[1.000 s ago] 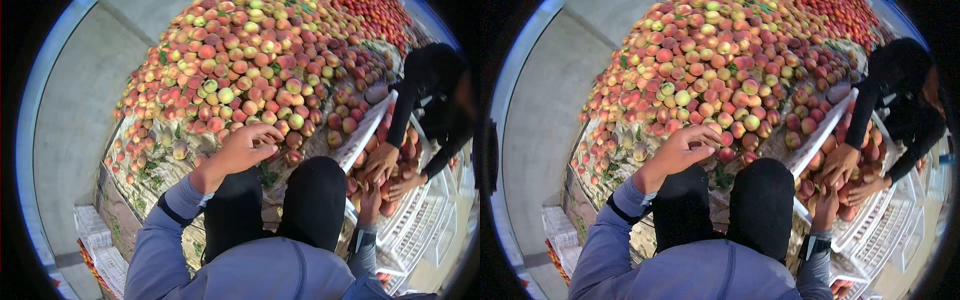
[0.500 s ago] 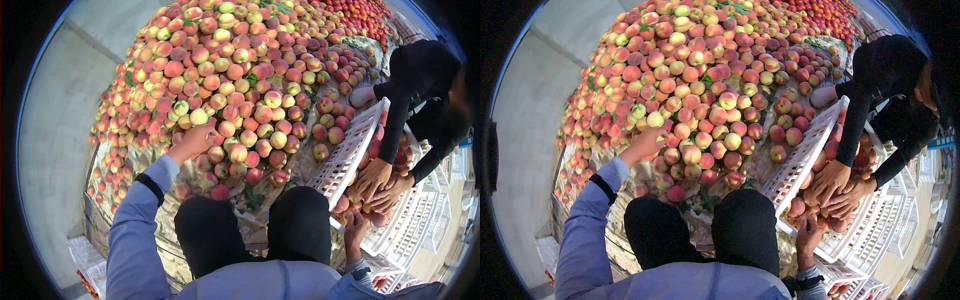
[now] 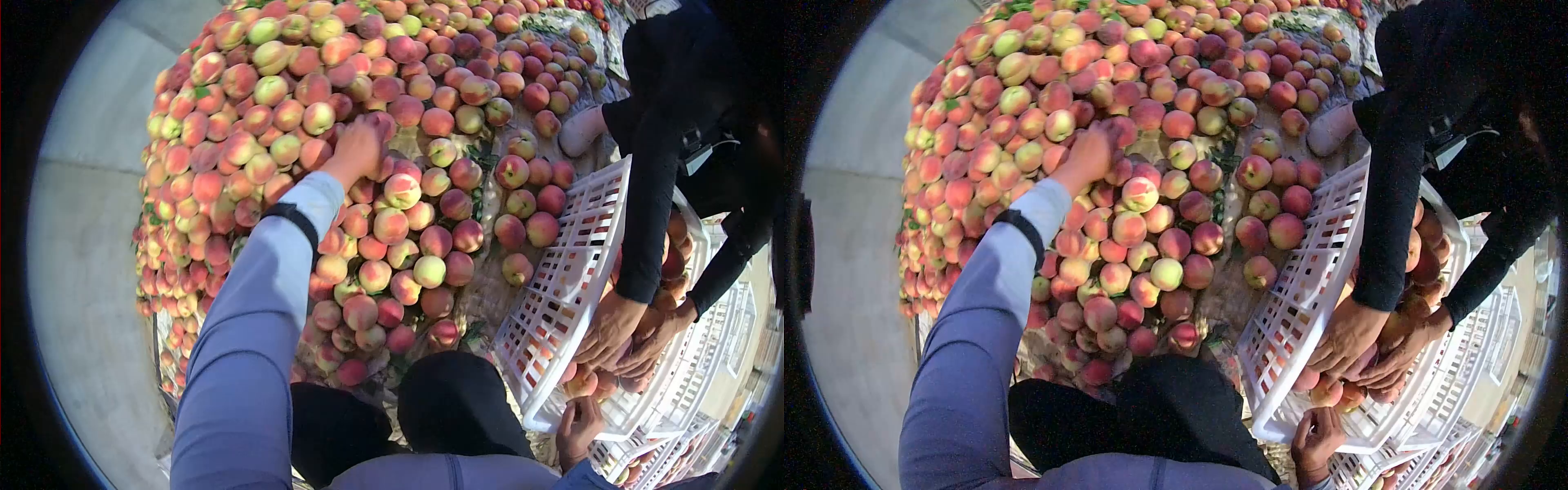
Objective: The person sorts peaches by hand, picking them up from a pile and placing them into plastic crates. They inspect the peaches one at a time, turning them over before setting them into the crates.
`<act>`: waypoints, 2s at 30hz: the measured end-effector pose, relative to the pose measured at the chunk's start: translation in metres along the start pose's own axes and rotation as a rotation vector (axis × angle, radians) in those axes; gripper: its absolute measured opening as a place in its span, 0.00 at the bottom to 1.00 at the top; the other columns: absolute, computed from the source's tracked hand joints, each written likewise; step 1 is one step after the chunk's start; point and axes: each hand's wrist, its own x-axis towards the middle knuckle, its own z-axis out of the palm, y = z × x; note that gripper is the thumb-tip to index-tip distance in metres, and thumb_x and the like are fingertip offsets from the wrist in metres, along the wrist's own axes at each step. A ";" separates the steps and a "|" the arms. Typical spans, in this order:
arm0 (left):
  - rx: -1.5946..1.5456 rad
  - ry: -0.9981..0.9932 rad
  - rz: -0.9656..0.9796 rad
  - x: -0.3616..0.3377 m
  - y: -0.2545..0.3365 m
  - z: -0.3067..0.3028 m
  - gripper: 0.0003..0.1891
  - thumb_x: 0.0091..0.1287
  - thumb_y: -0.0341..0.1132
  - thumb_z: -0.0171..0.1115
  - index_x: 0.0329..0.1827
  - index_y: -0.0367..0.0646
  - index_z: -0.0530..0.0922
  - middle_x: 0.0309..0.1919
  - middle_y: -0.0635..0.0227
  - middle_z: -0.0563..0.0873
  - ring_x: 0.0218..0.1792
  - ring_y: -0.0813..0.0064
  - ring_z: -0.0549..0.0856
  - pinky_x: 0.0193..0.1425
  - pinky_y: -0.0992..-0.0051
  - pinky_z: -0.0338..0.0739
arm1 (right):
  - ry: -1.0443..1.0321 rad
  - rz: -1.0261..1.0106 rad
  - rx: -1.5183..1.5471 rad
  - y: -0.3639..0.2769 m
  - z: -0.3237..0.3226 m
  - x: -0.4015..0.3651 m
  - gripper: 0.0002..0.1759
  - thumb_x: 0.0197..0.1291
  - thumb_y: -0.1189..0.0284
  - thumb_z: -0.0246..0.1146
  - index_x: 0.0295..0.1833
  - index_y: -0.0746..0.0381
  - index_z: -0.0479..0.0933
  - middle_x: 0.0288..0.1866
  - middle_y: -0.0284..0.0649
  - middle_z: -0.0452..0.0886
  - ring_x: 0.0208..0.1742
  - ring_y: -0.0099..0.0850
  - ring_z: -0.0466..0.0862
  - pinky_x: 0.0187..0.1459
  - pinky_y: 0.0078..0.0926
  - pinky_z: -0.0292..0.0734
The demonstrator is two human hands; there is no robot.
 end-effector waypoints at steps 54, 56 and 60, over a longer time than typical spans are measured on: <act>-1.475 -0.089 -0.485 -0.376 0.125 -0.256 0.19 0.76 0.39 0.54 0.62 0.35 0.73 0.54 0.60 0.81 0.51 0.71 0.84 0.60 0.68 0.80 | -0.102 0.300 1.432 0.079 -0.085 -0.033 0.32 0.66 0.47 0.61 0.62 0.63 0.73 0.47 0.38 0.83 0.42 0.26 0.84 0.39 0.22 0.78; -1.467 -0.065 -0.561 -0.391 0.115 -0.236 0.18 0.76 0.38 0.54 0.62 0.35 0.73 0.53 0.61 0.81 0.51 0.71 0.84 0.59 0.68 0.80 | -0.156 0.271 1.407 0.091 -0.091 -0.033 0.35 0.66 0.48 0.62 0.67 0.64 0.68 0.52 0.41 0.81 0.44 0.28 0.83 0.41 0.24 0.77; -1.434 0.013 -0.539 -0.391 0.145 -0.229 0.19 0.75 0.40 0.56 0.62 0.35 0.73 0.51 0.59 0.82 0.51 0.69 0.84 0.58 0.70 0.80 | -0.212 0.229 1.484 0.061 -0.090 -0.027 0.29 0.65 0.58 0.67 0.62 0.67 0.72 0.47 0.37 0.83 0.41 0.25 0.84 0.42 0.21 0.80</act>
